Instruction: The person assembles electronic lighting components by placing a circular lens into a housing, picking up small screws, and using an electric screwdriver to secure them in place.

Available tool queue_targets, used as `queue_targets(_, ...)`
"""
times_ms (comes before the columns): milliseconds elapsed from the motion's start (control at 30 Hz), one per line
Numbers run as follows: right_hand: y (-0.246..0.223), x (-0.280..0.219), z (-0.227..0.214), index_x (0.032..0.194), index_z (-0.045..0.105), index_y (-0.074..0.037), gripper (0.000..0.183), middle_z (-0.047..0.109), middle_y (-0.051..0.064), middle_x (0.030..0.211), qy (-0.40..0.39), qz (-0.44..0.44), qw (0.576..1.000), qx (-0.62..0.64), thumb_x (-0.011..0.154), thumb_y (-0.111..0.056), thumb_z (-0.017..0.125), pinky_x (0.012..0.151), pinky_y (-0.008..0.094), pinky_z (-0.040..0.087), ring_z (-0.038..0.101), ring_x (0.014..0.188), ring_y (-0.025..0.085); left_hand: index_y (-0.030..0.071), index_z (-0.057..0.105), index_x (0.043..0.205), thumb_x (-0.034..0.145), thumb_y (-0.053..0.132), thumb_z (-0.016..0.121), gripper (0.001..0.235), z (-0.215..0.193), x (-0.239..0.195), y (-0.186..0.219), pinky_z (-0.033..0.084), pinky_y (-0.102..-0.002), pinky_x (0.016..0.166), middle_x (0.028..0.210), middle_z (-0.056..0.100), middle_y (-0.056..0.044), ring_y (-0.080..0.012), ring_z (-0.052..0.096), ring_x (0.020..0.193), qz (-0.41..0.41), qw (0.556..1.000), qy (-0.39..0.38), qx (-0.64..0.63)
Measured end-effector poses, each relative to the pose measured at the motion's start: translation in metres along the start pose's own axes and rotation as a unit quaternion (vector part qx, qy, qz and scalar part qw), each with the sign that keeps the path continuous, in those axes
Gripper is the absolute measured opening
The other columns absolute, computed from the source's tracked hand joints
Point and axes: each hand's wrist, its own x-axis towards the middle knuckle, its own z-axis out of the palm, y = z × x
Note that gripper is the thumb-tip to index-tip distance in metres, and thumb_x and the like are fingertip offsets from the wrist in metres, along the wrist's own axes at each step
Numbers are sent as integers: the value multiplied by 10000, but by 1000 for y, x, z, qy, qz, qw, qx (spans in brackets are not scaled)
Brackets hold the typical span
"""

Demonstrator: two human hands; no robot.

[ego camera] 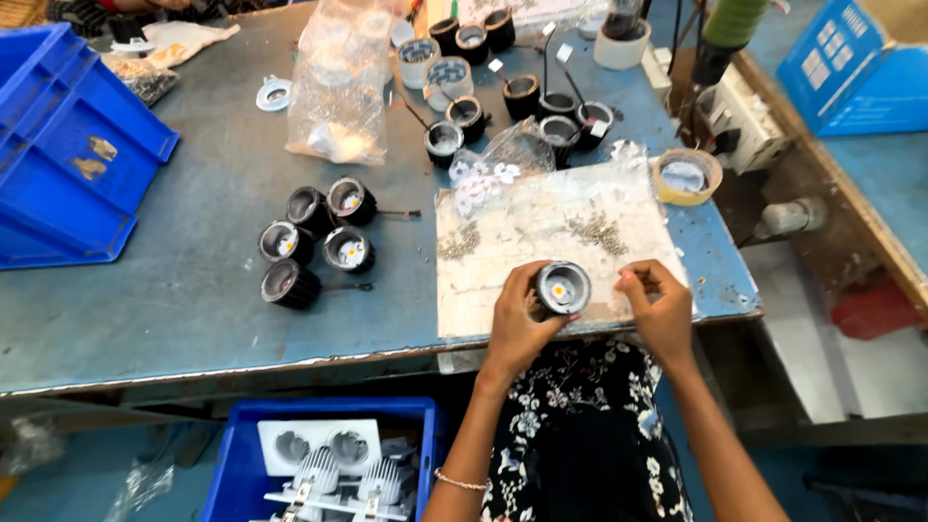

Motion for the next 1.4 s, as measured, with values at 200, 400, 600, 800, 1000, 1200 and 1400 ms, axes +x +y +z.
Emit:
queue_targets(200,-33,-34,-21,1152,681,-30,242,655,111,1214,-59,-103,985,125,931,-8,587,934,263,508,620,1118,140,68,578,1307,705,173,926,704,-1,-18,10,555,-350,1012,1294,621,-98,-243,662,1191,20,999,-16,-33)
queue_targets(400,-81,-66,-17,1123,733,-80,460,562,128,1329,-137,-175,975,-29,738,86,544,941,314,529,626,1156,217,84,488,1331,735,195,915,741,3,-26,9,591,-360,1010,1380,551,-117,-254,662,1199,27,994,-28,-99)
queue_targets(600,-80,-54,-13,1104,740,-32,448,626,123,1305,-172,-211,962,-20,745,117,518,1049,360,483,621,1241,235,67,484,1299,717,274,920,756,-1,-27,16,604,-374,913,1169,719,-163,-283,747,1061,-23,994,-90,-55)
queue_targets(800,-88,12,-10,1165,686,-7,257,695,102,1217,-114,-164,979,46,939,7,563,980,320,536,664,1145,193,66,473,1269,679,371,937,810,-8,-11,5,605,-365,925,1123,747,-166,-289,760,1062,-22,996,-83,-30)
queue_targets(1000,-96,131,63,1155,727,-14,245,732,146,1105,-166,-280,938,-120,944,-131,688,789,343,584,728,967,237,62,470,1279,666,410,942,849,-4,-17,-7,595,-396,931,1151,737,-176,-313,746,1063,28,997,-76,14)
queue_targets(1200,-65,194,142,1001,731,19,376,687,226,1007,-110,-352,874,-316,799,-279,844,814,476,552,673,944,395,113,505,1361,764,382,916,772,-6,-23,-7,606,-397,924,1238,748,-107,-308,760,1101,61,995,-78,12)
queue_targets(1400,-45,216,159,1003,765,-35,334,711,207,1044,-174,-213,891,-361,783,-268,858,839,485,549,682,971,389,122,502,1342,700,373,921,806,-7,-24,-9,599,-400,907,1255,735,-93,-319,747,1070,58,995,-83,16)
